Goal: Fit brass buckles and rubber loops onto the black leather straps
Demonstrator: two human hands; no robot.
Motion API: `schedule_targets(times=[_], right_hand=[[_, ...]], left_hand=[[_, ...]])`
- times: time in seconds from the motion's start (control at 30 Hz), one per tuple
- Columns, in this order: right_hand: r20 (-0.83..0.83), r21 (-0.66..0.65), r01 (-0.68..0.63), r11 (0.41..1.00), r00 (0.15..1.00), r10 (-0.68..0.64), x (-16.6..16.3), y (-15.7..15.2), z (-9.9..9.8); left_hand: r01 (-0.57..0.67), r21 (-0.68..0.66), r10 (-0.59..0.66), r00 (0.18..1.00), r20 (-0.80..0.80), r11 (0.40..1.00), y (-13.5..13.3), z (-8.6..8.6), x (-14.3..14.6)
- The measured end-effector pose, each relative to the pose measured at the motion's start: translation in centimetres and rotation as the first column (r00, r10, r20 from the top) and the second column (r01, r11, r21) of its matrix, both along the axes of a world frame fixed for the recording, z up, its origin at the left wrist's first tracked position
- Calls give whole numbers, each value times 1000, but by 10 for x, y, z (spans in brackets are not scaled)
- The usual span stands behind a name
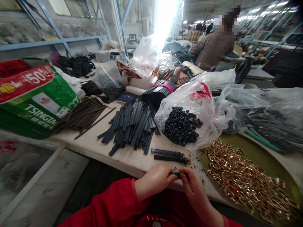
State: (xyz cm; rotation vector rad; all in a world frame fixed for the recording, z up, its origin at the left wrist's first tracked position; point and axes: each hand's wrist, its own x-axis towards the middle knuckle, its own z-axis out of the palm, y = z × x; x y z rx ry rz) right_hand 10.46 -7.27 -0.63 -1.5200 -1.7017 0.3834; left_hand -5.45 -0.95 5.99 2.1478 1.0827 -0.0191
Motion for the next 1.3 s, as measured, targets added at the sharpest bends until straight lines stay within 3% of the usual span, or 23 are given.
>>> schedule_targets(times=[0.23, 0.43, 0.67, 0.87, 0.97, 1.03, 1.1, 1.17, 1.3], right_hand=[[-13, 22, -9, 1000, 1000, 10, 1, -12, 1], [-14, 11, 1, 1000, 1000, -1, 2, -19, 5], [7, 22, 38, 999, 999, -38, -6, -22, 6], [-2, -5, 80, 997, 997, -80, -9, -22, -5], [55, -46, 85, 995, 995, -82, -3, -5, -10], [121, -83, 109, 991, 988, -98, 4, 10, -13], [180, -86, 146, 985, 975, -129, 9, 24, -17], [212, -66, 168, 984, 966, -150, 13, 33, -19], [180, -61, 186, 981, 968, -172, 13, 35, -19]], left_hand=[[-16, 26, 16, 1000, -6, 1000, -17, -2, 11], [46, -72, -39, 994, 98, 996, -14, 2, 4], [-14, 32, 10, 992, 125, 999, -22, 3, 2], [-42, 93, 36, 997, 67, 995, -28, -9, 10], [-14, 171, 6, 999, 49, 985, -9, -9, 4], [-41, 295, 38, 999, 14, 955, 16, -1, -8], [-165, 513, 240, 967, -83, 842, 48, 9, -24], [-252, 581, 383, 917, -113, 774, 81, 15, -41], [-305, 609, 499, 849, -175, 732, 125, 2, -56]])
